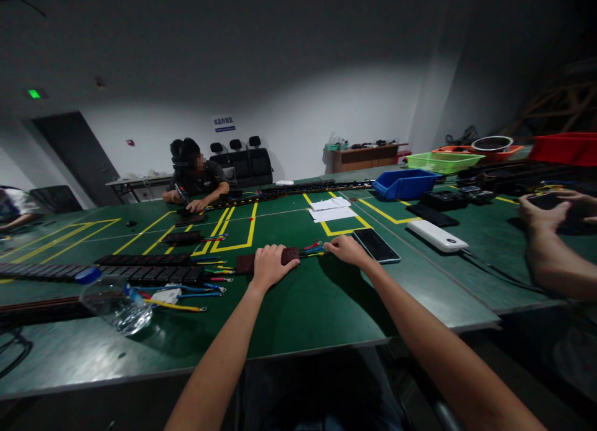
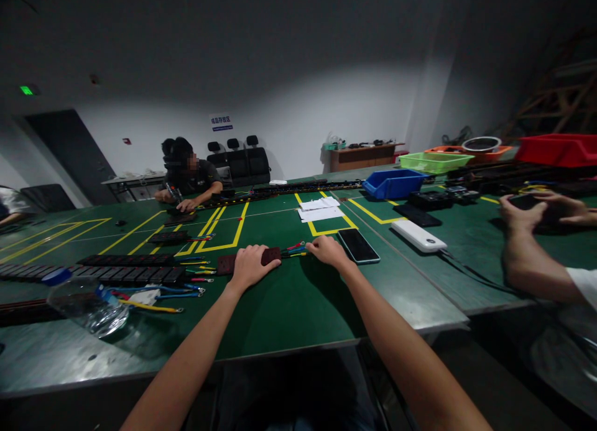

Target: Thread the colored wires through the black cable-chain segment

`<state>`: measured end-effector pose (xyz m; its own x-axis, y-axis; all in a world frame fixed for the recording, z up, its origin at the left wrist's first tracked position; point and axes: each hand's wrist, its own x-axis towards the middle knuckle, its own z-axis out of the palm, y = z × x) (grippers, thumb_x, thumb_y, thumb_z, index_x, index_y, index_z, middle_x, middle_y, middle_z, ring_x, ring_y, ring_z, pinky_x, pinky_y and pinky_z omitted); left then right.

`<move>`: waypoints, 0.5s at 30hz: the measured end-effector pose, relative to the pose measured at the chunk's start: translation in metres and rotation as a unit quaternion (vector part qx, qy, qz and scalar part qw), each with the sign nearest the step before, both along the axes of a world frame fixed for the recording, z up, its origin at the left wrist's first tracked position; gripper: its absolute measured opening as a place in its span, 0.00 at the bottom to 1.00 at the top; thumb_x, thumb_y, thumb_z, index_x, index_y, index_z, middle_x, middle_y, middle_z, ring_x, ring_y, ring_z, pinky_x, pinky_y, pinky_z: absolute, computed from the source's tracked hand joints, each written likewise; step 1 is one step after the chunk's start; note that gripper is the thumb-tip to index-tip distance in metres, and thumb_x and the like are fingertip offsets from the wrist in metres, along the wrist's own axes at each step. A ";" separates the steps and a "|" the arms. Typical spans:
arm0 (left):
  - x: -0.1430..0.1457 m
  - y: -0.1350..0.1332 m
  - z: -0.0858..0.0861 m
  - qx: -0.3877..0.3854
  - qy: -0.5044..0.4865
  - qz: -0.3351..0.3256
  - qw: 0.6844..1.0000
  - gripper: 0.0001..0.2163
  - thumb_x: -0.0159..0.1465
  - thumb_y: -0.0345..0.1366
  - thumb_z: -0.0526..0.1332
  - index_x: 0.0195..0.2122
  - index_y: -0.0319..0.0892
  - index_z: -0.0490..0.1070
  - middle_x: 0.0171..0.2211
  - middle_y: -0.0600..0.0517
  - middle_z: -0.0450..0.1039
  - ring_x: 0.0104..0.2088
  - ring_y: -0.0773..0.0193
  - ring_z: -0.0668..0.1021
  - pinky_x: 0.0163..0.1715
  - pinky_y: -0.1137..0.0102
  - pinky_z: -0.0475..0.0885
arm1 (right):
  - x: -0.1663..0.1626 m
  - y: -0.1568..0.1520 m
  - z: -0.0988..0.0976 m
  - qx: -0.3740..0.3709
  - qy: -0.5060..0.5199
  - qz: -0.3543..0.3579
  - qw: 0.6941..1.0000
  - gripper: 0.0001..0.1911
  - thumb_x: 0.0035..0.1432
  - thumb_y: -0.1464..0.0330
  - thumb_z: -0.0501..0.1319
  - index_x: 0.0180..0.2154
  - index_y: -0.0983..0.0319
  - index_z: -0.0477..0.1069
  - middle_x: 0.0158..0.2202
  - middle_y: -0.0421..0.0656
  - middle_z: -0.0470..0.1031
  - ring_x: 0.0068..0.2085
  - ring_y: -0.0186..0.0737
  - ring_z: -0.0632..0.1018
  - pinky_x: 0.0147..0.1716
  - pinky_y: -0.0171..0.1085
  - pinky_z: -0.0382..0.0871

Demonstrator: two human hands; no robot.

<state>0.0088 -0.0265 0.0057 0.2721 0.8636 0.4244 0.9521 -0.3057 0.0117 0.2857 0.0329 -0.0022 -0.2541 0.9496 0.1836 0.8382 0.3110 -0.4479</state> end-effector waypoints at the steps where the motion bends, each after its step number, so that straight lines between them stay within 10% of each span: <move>1: 0.000 0.000 0.000 0.002 0.002 0.002 1.000 0.31 0.66 0.66 0.50 0.46 0.43 0.74 0.42 0.44 0.77 0.43 0.51 0.75 0.43 0.59 0.63 | 0.000 0.001 0.000 -0.004 0.009 0.010 1.000 0.24 0.67 0.56 0.55 0.29 0.62 0.82 0.25 0.46 0.77 0.26 0.38 0.73 0.26 0.35 0.53; 15: 0.001 -0.002 0.004 -0.015 -0.002 0.004 1.000 0.31 0.65 0.67 0.50 0.47 0.43 0.74 0.43 0.44 0.77 0.44 0.51 0.76 0.43 0.59 0.63 | -0.002 -0.003 0.001 0.025 0.015 -0.036 0.999 0.20 0.66 0.60 0.55 0.34 0.62 0.82 0.31 0.46 0.80 0.31 0.38 0.76 0.27 0.34 0.53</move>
